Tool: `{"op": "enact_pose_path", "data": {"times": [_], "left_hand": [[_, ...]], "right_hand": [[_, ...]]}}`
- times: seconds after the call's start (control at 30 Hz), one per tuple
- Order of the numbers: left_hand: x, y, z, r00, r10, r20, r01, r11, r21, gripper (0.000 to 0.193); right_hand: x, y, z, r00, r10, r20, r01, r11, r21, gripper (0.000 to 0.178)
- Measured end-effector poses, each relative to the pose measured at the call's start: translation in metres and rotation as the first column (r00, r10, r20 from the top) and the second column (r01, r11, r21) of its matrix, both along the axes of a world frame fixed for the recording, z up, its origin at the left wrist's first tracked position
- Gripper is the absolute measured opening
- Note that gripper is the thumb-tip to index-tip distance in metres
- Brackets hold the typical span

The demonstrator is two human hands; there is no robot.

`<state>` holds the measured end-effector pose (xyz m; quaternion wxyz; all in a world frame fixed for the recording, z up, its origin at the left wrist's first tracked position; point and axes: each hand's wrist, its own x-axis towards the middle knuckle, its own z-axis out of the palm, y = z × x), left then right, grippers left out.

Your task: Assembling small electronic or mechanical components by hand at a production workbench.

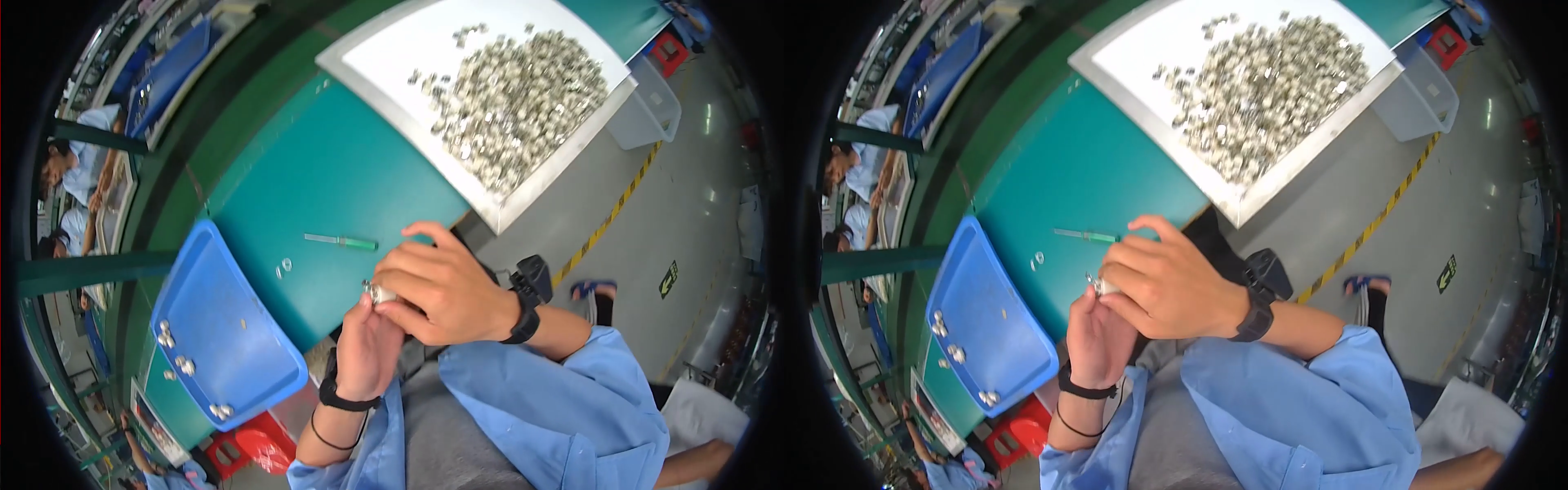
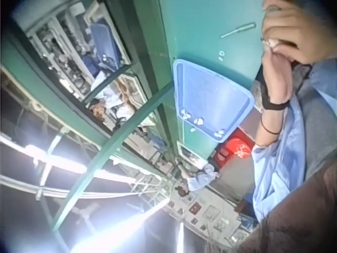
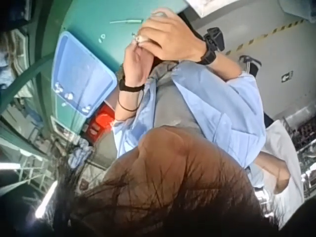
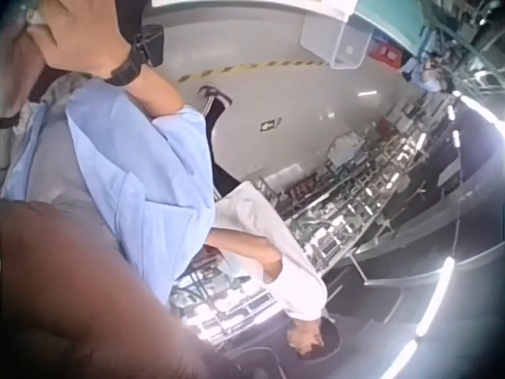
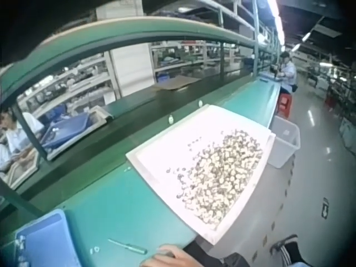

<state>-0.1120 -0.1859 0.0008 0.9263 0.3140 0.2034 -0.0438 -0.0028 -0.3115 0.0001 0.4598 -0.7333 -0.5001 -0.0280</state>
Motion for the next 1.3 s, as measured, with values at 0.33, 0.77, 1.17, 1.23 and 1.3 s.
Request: {"op": "enact_pose_path", "data": {"times": [0.33,0.77,1.17,1.23,1.3], "left_hand": [[0.106,0.054,0.021,0.964,-0.161,0.213,-0.19,0.145,0.971,0.018],[0.404,0.219,-0.082,0.986,-0.15,0.079,-0.151,-0.575,0.804,0.033],[0.079,0.29,0.045,0.952,0.244,0.184,-0.009,-0.58,0.815,0.027],[-0.021,0.341,0.024,0.86,0.491,0.136,0.197,-0.568,0.799,0.022],[-0.121,0.375,-0.003,0.719,0.675,0.166,0.357,-0.564,0.745,0.021]], "right_hand": [[0.06,-0.003,0.011,0.965,-0.212,0.158,0.215,0.976,-0.007,0.033],[0.148,-0.102,-0.026,0.753,-0.584,0.304,0.658,0.676,-0.332,0.018],[0.159,-0.111,-0.043,0.821,-0.557,0.121,0.568,0.82,-0.077,0.013],[0.159,-0.107,-0.042,0.85,-0.522,0.074,0.527,0.844,-0.096,0.014],[0.157,-0.105,-0.044,0.84,-0.542,-0.008,0.535,0.831,-0.152,0.016]]}}
